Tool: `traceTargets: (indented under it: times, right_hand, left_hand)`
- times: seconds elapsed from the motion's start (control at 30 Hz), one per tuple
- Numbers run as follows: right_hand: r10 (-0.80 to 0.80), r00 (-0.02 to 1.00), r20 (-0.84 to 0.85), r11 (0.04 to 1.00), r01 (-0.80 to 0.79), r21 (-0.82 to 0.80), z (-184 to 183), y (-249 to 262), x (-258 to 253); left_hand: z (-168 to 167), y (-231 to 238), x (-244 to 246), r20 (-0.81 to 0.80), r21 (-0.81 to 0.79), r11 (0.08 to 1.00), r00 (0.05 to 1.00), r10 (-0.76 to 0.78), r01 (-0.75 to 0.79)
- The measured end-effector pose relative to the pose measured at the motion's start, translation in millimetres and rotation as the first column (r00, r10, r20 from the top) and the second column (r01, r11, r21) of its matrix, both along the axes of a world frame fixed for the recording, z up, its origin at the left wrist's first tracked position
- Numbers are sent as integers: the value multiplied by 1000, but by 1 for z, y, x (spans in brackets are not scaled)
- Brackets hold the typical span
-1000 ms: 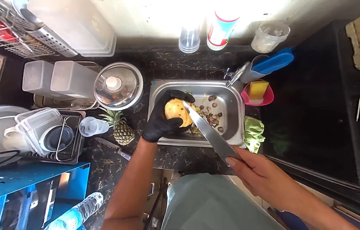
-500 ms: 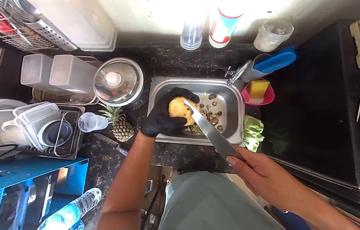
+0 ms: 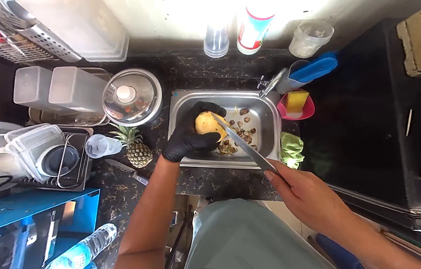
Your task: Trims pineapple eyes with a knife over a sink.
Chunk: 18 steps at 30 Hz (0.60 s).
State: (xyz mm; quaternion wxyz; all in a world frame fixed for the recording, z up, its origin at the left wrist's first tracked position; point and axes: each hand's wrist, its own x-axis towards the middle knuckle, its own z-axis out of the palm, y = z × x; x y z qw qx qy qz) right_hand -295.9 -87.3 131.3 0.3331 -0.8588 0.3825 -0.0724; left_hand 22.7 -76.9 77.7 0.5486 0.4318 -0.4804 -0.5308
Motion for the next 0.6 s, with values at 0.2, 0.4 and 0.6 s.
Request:
traceTargets:
  times: [0.2, 0.4, 0.6]
  right_hand:
    - [4, 999, -32, 998, -6, -66, -1, -1, -1]
    - [-16, 997, -78, 989, 4, -148, -4, 3, 6]
    - [-55, 983, -174, 979, 19, -202, -9, 8, 21]
  left_hand:
    - [1, 0, -1, 35, 36, 999, 999, 27, -28]
    - [-1, 0, -11, 111, 49, 998, 993, 36, -41]
    - [-5, 5, -24, 79, 125, 992, 997, 21, -30]
